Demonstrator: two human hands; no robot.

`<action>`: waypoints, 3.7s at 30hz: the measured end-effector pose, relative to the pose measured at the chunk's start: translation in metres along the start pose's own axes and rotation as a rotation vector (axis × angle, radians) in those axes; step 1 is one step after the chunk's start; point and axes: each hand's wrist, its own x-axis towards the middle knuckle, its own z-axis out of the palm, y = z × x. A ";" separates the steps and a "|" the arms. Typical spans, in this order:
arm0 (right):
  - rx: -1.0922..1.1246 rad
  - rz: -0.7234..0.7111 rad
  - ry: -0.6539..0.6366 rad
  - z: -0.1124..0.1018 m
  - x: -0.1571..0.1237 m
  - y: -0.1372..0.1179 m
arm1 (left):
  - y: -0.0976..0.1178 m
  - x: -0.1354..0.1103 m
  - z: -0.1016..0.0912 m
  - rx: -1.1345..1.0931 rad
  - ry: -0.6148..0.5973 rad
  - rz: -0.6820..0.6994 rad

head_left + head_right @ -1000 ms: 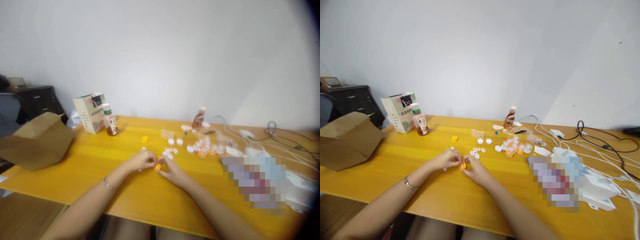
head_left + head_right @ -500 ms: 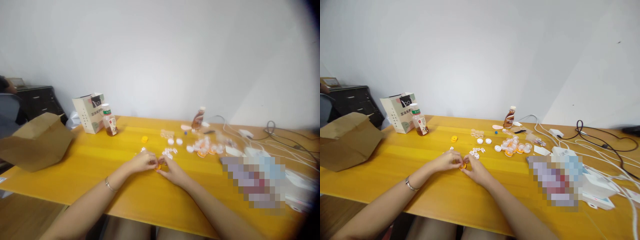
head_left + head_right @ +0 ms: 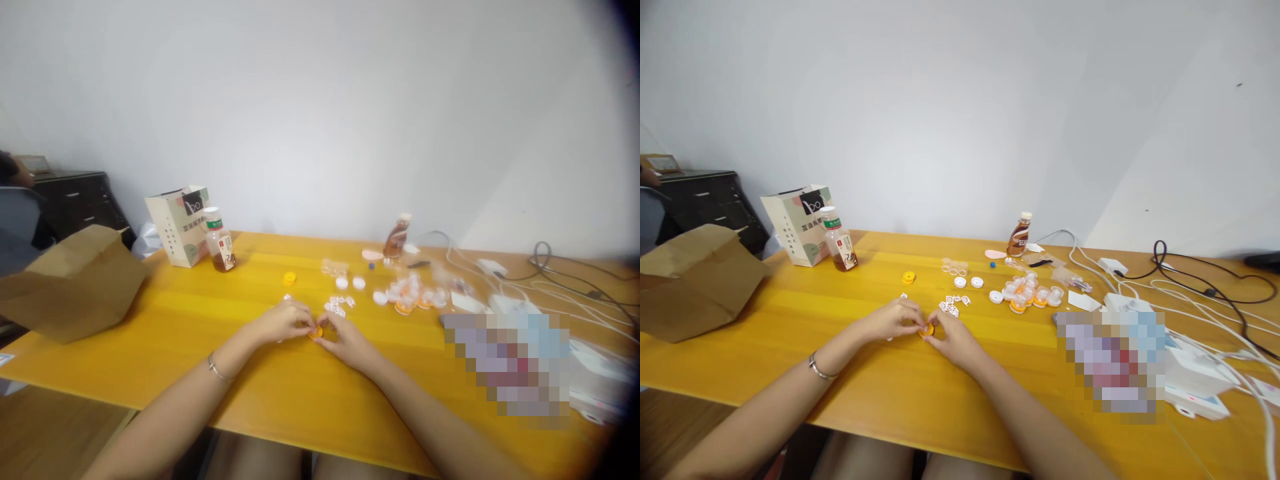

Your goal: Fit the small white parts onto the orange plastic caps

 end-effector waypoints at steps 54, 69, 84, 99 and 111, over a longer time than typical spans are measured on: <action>-0.363 -0.223 -0.045 0.003 0.000 0.000 | 0.015 0.003 0.008 0.249 0.013 -0.186; 0.378 0.140 0.094 0.002 0.006 -0.004 | 0.012 0.003 0.002 0.166 0.146 -0.130; 0.593 0.345 0.308 0.001 0.010 0.004 | -0.016 -0.011 -0.006 -0.039 -0.093 -0.292; 0.613 0.308 0.270 0.002 0.010 0.005 | -0.012 -0.006 -0.003 0.142 -0.039 -0.262; 0.688 0.306 0.227 0.003 0.009 0.005 | 0.007 0.004 0.006 0.296 0.211 0.005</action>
